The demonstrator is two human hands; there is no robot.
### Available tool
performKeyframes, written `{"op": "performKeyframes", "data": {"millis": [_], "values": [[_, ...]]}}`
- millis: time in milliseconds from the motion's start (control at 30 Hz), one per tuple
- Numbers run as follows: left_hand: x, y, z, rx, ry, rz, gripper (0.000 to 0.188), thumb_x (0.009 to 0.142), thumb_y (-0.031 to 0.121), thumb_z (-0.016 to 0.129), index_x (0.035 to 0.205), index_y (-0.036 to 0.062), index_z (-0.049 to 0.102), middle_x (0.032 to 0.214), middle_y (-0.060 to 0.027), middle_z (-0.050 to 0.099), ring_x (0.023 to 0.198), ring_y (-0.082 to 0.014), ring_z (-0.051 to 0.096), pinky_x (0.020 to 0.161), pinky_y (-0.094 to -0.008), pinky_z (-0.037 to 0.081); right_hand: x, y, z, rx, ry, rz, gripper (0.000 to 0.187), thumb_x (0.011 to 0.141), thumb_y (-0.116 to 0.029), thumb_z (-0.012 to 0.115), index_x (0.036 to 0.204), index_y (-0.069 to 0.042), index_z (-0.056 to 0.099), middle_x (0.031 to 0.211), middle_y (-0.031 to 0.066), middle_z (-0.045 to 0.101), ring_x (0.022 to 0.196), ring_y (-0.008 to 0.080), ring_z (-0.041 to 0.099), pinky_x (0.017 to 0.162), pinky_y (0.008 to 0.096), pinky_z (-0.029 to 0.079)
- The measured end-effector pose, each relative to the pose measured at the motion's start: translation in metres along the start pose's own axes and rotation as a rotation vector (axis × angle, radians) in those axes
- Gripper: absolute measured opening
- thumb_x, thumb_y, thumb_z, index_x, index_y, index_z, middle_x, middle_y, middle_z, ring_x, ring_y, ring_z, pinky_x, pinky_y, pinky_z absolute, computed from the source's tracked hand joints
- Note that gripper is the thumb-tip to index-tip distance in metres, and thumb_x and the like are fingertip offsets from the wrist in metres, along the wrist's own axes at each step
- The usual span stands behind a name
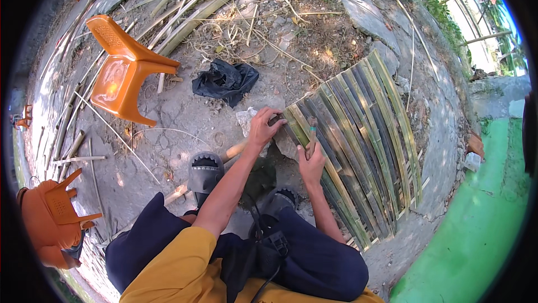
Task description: The person weaves bamboo strips onto a wooden frame using a needle and thread, pulling the thread tight and securing each strip in place.
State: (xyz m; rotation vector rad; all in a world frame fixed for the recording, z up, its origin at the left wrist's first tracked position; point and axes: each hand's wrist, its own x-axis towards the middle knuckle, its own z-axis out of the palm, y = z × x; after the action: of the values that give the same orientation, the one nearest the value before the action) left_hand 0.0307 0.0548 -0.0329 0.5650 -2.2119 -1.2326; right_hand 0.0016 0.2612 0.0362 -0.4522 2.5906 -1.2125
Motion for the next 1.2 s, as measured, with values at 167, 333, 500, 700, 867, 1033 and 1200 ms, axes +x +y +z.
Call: {"op": "performKeyframes", "data": {"millis": [167, 333, 500, 700, 867, 1033, 1200], "values": [[0.003, 0.007, 0.0, -0.039, -0.042, -0.088, 0.037, 0.077, 0.022, 0.091, 0.107, 0.0071, 0.076, 0.092, -0.0089, 0.07, 0.076, -0.0265, 0.066, 0.068, -0.0377, 0.052, -0.007, 0.041, -0.01, -0.086, 0.079, 0.068, 0.037, 0.083, -0.017, 0.087, 0.091, -0.004, 0.053, 0.072, 0.0121, 0.06, 0.066, 0.0326, 0.062, 0.064, 0.0455, 0.047], [0.006, 0.008, -0.001, 0.04, -0.078, -0.12, 0.038, 0.074, 0.023, 0.093, 0.104, 0.0059, 0.077, 0.088, -0.0097, 0.071, 0.071, -0.0242, 0.064, 0.064, -0.0365, 0.051, -0.013, 0.045, -0.009, -0.136, 0.142, -0.002, 0.04, 0.079, -0.018, 0.09, 0.095, -0.004, 0.056, 0.078, 0.0132, 0.064, 0.071, 0.0388, 0.063, 0.067, 0.0489, 0.048], [0.016, 0.008, 0.0, 0.049, -0.089, -0.101, 0.036, 0.072, 0.024, 0.094, 0.098, 0.0053, 0.08, 0.082, -0.009, 0.073, 0.066, -0.019, 0.063, 0.062, -0.0344, 0.049, -0.019, 0.052, -0.007, -0.107, 0.201, -0.02, 0.042, 0.077, -0.021, 0.091, 0.1, -0.005, 0.061, 0.083, 0.0134, 0.07, 0.08, 0.0434, 0.067, 0.071, 0.0516, 0.05], [0.054, 0.005, -0.008, 0.313, -0.453, -0.007, 0.036, 0.072, 0.03, 0.094, 0.083, 0.0015, 0.075, 0.082, -0.0133, 0.073, 0.073, -0.0298, 0.069, 0.069, -0.0414, 0.055, -0.019, 0.046, -0.015, -0.082, 0.125, 0.176, 0.043, 0.078, -0.026, 0.09, 0.105, -0.007, 0.063, 0.095, 0.0115, 0.078, 0.092, 0.0387, 0.073, 0.077, 0.0511, 0.055], [0.086, 0.008, -0.012, 0.544, -0.797, 0.282, 0.039, 0.075, 0.032, 0.091, 0.095, 0.0041, 0.074, 0.096, -0.0169, 0.074, 0.095, -0.0378, 0.071, 0.085, -0.0483, 0.056, -0.019, 0.042, -0.015, -0.064, 0.098, 0.208, 0.041, 0.082, -0.026, 0.089, 0.107, -0.008, 0.062, 0.094, 0.0104, 0.079, 0.092, 0.037, 0.075, 0.077, 0.052, 0.056], [0.128, 0.015, -0.027, 0.703, -1.263, 0.534, 0.056, 0.075, 0.031, 0.09, 0.121, 0.0051, 0.073, 0.108, -0.019, 0.074, 0.107, -0.0389, 0.069, 0.094, -0.048, 0.056, -0.015, 0.039, -0.014, -0.047, 0.117, 0.205, 0.04, 0.081, -0.024, 0.089, 0.105, -0.008, 0.062, 0.093, 0.0109, 0.078, 0.089, 0.0382, 0.075, 0.076, 0.0519, 0.056], [0.123, 0.016, -0.039, 0.569, -1.265, 0.492, 0.071, 0.075, 0.025, 0.091, 0.138, 0.0021, 0.066, 0.107, -0.0196, 0.075, 0.096, -0.0355, 0.074, 0.092, -0.0444, 0.058, -0.016, 0.038, -0.019, -0.115, 0.129, 0.234, 0.041, 0.079, -0.026, 0.09, 0.103, -0.008, 0.063, 0.091, 0.0109, 0.078, 0.088, 0.039, 0.074, 0.075, 0.052, 0.056]]}}
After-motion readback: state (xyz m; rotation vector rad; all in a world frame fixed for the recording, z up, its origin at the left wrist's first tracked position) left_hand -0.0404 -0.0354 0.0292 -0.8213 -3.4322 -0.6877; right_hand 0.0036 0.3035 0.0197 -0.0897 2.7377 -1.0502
